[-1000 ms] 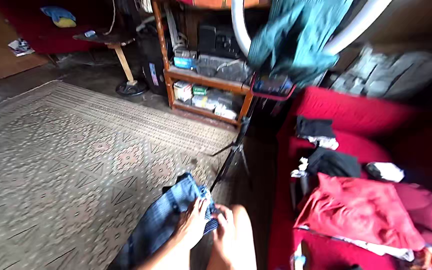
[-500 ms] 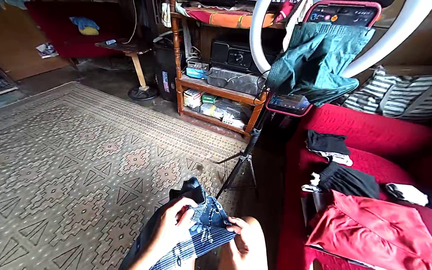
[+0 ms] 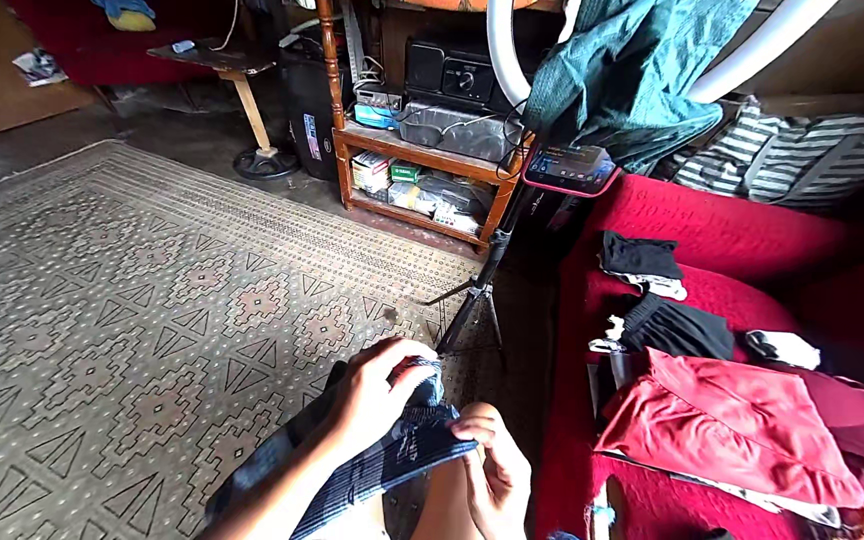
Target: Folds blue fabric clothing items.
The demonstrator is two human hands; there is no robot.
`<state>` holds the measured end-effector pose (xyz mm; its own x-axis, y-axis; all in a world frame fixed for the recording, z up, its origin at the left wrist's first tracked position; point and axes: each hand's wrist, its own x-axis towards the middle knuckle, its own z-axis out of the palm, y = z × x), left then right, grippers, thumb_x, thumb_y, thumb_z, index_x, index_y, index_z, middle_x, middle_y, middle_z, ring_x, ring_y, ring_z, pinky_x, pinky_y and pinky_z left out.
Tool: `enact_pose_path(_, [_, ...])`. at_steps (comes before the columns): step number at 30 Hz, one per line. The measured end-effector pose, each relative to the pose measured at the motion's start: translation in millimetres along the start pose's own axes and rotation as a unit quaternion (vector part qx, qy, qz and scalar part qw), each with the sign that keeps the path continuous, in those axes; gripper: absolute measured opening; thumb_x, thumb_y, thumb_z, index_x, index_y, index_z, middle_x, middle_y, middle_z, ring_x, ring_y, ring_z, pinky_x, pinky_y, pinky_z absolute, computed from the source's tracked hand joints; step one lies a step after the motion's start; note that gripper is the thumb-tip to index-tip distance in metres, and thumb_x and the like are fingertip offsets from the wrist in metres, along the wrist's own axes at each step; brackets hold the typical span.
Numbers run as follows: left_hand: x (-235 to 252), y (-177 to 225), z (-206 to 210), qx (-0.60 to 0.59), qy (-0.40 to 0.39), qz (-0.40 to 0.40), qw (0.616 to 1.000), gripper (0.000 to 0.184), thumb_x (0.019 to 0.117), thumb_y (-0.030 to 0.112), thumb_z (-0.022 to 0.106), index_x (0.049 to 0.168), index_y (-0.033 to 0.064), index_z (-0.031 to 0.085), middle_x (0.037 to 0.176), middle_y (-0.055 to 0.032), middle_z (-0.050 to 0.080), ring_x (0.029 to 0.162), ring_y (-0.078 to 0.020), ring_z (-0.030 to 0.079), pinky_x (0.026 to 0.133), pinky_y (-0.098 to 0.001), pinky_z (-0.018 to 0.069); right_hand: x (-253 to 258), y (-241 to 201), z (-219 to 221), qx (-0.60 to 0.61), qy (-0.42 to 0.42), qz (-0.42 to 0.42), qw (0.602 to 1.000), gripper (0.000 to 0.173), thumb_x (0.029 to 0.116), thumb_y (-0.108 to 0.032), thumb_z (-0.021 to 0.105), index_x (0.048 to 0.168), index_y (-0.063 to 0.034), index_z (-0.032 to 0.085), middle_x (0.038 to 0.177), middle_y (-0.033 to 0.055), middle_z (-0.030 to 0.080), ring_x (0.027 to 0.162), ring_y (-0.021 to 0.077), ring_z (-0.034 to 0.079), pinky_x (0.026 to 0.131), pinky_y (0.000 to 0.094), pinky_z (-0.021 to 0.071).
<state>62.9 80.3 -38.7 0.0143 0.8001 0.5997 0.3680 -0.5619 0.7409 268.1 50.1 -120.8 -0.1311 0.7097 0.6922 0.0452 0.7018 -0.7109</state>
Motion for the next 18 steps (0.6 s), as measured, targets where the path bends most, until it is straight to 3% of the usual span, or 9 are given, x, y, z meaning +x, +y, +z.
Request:
enact_pose_path(4, [24.7, 5.2, 10.6, -0.027, -0.027, 0.005, 0.999, 0.023, 0.0943, 0.014, 0.071, 0.112, -0.0005, 0.069, 0.096, -0.0035, 0.073, 0.084, -0.0029, 0.068, 0.079, -0.0196, 0.0581, 34.4, -8.6, -4.2, -0.067, 0.03, 0.017, 0.997, 0.012, 0.0991, -0.018, 0.065, 0.103, -0.0138, 0.075, 0.102, -0.0036, 0.073, 0.096, 0.0039, 0.068, 0.084, 0.0219, 0.0563])
enact_pose_path(6, [39.5, 8.9, 7.1, -0.038, -0.054, -0.001, 0.998, 0.025, 0.0924, 0.014, 0.074, 0.112, 0.0006, 0.066, 0.094, -0.0012, 0.072, 0.082, -0.002, 0.068, 0.077, -0.0195, 0.0584, 55.1, -19.2, -8.2, -0.043, 0.05, 0.026, 0.998, 0.009, 0.0949, -0.011, 0.069, 0.1, -0.0077, 0.074, 0.099, -0.0021, 0.074, 0.095, 0.0038, 0.069, 0.086, 0.0214, 0.0592])
enact_pose_path(10, [40.9, 20.9, 6.9, -0.072, -0.104, -0.017, 0.992, 0.019, 0.0956, 0.01, 0.069, 0.112, 0.0005, 0.068, 0.103, -0.0017, 0.073, 0.09, -0.0025, 0.07, 0.084, -0.0206, 0.0591, 77.1, -26.9, -6.9, -0.019, 0.071, 0.022, 0.997, 0.008, 0.0902, -0.007, 0.073, 0.097, -0.0019, 0.074, 0.095, 0.0014, 0.074, 0.09, 0.0065, 0.07, 0.084, 0.0227, 0.0608])
enact_pose_path(18, [26.4, 27.2, 6.1, -0.067, -0.071, 0.019, 0.995, 0.014, 0.0976, 0.011, 0.067, 0.104, 0.0019, 0.075, 0.1, -0.0026, 0.075, 0.092, -0.0043, 0.07, 0.085, -0.0212, 0.0586, 71.9, -37.0, 12.7, -0.011, 0.127, 0.026, 0.991, 0.009, 0.0893, -0.013, 0.077, 0.095, -0.0057, 0.074, 0.092, -0.0014, 0.072, 0.086, 0.0053, 0.068, 0.08, 0.0203, 0.0599])
